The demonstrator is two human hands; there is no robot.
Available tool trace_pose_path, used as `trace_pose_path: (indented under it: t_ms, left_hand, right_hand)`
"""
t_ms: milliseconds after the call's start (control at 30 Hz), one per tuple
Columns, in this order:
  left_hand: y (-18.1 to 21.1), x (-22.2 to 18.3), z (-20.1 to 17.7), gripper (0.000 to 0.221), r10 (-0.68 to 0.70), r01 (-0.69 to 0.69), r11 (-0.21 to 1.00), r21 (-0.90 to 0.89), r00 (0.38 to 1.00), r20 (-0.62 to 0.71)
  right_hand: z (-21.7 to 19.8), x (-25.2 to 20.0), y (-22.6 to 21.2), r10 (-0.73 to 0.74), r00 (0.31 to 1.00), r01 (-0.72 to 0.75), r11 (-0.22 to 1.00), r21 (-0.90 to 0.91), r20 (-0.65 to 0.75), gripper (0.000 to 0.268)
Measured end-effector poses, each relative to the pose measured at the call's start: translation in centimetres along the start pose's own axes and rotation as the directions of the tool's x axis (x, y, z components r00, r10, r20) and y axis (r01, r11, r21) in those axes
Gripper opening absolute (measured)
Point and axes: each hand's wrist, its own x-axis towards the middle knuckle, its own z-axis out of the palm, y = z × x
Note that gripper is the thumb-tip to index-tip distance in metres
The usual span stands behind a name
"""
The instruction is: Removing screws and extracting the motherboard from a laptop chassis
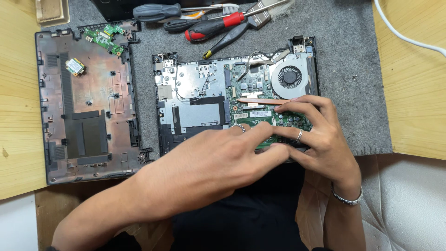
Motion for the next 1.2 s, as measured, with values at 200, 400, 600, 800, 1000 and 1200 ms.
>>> trace_pose_path:
  t_ms: [200, 400, 600, 800, 1000, 1200]
  left_hand:
    - [0.5, 0.9, 1.4, 0.021, -0.081, 0.091, 0.989, 0.118, 0.993, -0.085]
    - [-0.7, 1.7, 2.0, 0.035, -0.197, 0.22, 0.958, 0.186, 0.971, -0.137]
    - [-0.3, -0.2, -0.3, 0.044, -0.077, 0.072, 0.996, 0.044, 0.99, 0.116]
    - [0.0, 0.1, 0.2, 0.045, -0.081, 0.079, 0.997, 0.018, 0.993, 0.089]
    - [-2.0, 1.0, 1.8, 0.028, -0.124, 0.118, 0.989, 0.089, 0.99, 0.061]
    - [-2.1, 1.4, 1.3, 0.03, -0.335, 0.335, 0.936, 0.105, 0.942, -0.012]
  right_hand:
    - [-0.1, 0.4, -0.4, -0.007, 1.0, 0.007, 1.0, 0.002, -0.017, 0.019]
    - [-0.1, 0.6, -0.9, -0.026, 0.998, 0.026, 1.0, 0.008, -0.059, 0.016]
    - [0.3, 1.0, -3.2, -0.058, 0.998, 0.056, 0.996, 0.067, 0.019, 0.022]
    - [2.4, 1.4, -2.3, -0.11, 0.993, 0.12, 0.951, 0.284, -0.053, 0.015]
    - [1.7, 1.7, -2.3, -0.009, 1.0, 0.004, 0.925, 0.379, 0.013, 0.013]
    - [1.6, 2.0, -2.7, 0.083, 0.994, -0.058, 0.95, 0.307, -0.068, 0.009]
